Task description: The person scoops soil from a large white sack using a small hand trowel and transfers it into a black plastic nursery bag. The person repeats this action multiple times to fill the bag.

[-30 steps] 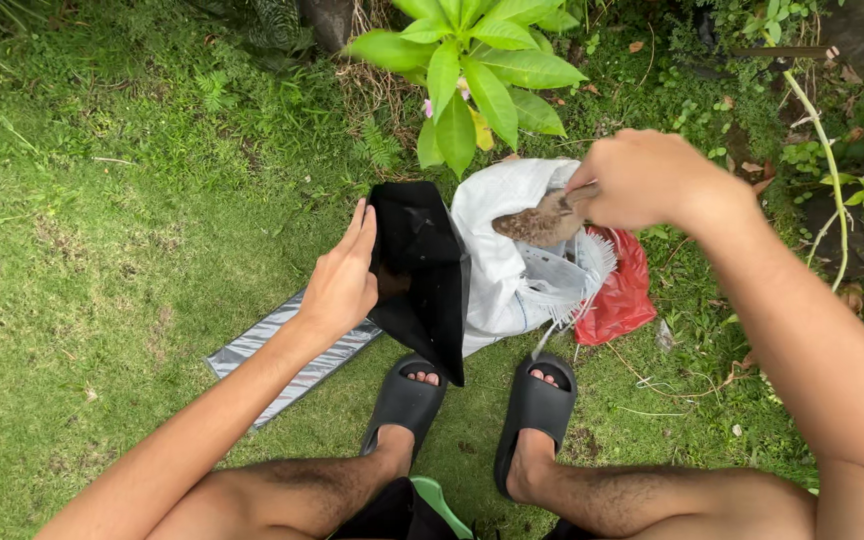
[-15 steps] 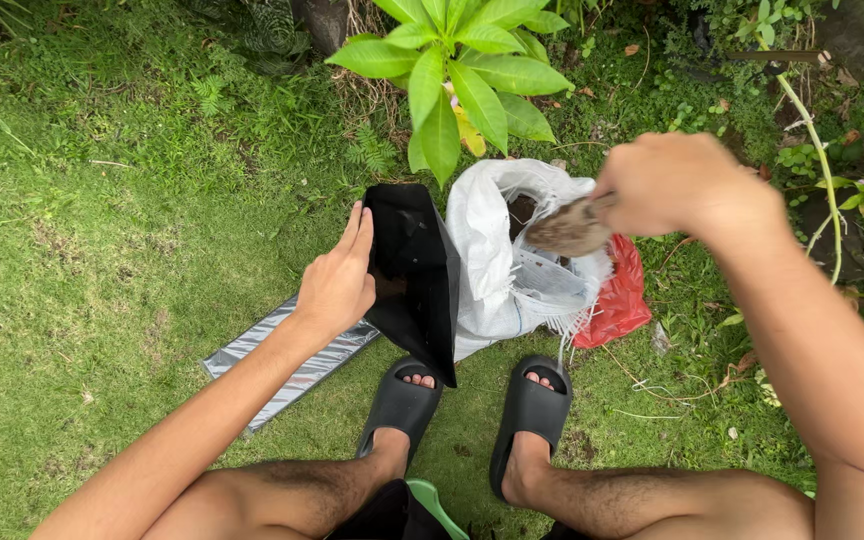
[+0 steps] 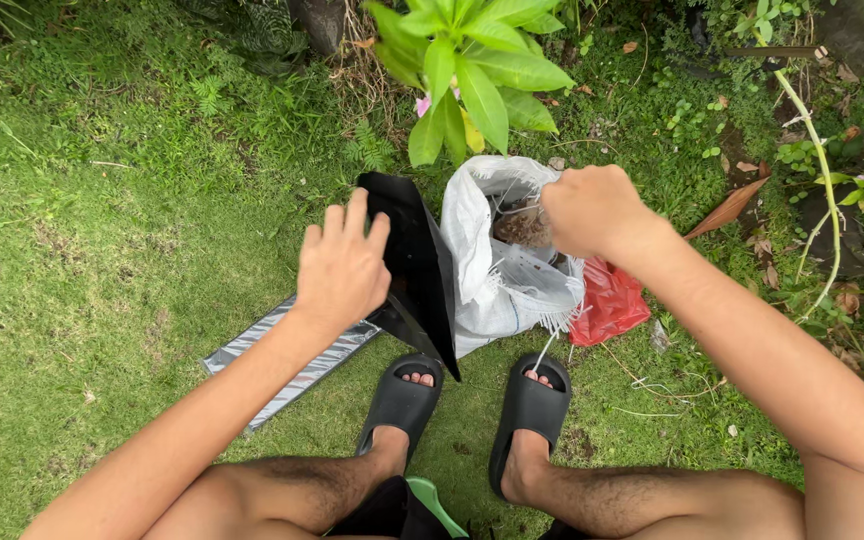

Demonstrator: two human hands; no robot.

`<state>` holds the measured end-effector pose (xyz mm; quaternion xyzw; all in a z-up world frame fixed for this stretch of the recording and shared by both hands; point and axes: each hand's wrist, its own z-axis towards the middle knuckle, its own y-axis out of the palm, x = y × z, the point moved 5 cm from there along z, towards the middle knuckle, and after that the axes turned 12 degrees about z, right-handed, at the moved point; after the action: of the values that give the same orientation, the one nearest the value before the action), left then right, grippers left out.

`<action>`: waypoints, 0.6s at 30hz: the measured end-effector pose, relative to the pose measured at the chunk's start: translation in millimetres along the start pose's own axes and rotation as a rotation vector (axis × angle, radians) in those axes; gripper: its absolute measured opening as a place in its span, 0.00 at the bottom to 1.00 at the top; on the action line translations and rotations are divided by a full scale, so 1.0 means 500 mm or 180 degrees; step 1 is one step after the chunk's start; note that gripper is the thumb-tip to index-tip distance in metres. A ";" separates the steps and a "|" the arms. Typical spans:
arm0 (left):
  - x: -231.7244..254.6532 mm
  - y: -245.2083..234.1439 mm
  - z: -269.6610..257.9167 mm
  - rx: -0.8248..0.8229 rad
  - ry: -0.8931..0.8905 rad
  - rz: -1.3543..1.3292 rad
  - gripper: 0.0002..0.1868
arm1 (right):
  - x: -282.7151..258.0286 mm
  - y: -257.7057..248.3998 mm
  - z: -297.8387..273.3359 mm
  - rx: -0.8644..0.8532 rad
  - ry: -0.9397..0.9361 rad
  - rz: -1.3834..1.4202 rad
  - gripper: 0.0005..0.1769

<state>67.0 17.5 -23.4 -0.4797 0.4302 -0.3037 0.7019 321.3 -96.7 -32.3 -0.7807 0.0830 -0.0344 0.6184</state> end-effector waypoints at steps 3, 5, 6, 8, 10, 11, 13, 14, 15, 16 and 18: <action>0.028 -0.013 0.004 0.0390 0.0312 -0.0246 0.29 | -0.005 0.036 0.001 0.0146 0.0000 -0.0231 0.06; 0.047 -0.022 0.005 0.0635 0.0607 -0.0319 0.29 | -0.005 0.061 0.003 0.0191 0.0009 -0.0441 0.05; 0.057 -0.027 0.005 0.0758 0.0755 -0.0356 0.29 | -0.005 0.073 0.005 0.0267 -0.0038 -0.0428 0.04; 0.072 -0.035 0.007 0.0873 0.1015 -0.0866 0.30 | -0.003 0.100 0.011 0.0421 -0.0126 -0.0405 0.02; 0.092 -0.040 0.012 0.0994 0.1312 -0.1301 0.28 | -0.002 0.128 0.016 0.0483 -0.0260 -0.0352 0.02; 0.105 -0.041 0.015 0.1057 0.1476 -0.1480 0.26 | -0.001 0.138 0.016 0.0512 -0.0325 -0.0323 0.02; 0.139 -0.037 0.022 0.1158 0.1756 -0.1793 0.22 | 0.004 0.161 0.018 0.0343 -0.0229 -0.0375 0.03; 0.160 -0.033 0.026 0.1199 0.1865 -0.1921 0.20 | 0.005 0.167 0.020 0.0263 -0.0185 -0.0407 0.03; 0.180 -0.027 0.031 0.1239 0.1974 -0.2049 0.17 | 0.004 0.170 0.020 0.0234 -0.0207 -0.0381 0.03; 0.200 -0.014 0.038 0.1103 0.2028 -0.2136 0.16 | 0.003 0.171 0.019 0.0202 -0.0230 -0.0355 0.04; 0.239 0.019 0.053 0.0822 0.2138 -0.2309 0.13 | 0.002 0.170 0.017 0.0164 -0.0299 -0.0326 0.04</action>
<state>143.9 -68.6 -65.1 -0.3834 0.3968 -0.7159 0.4278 316.2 -107.8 -117.0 -0.7685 0.0130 -0.0315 0.6390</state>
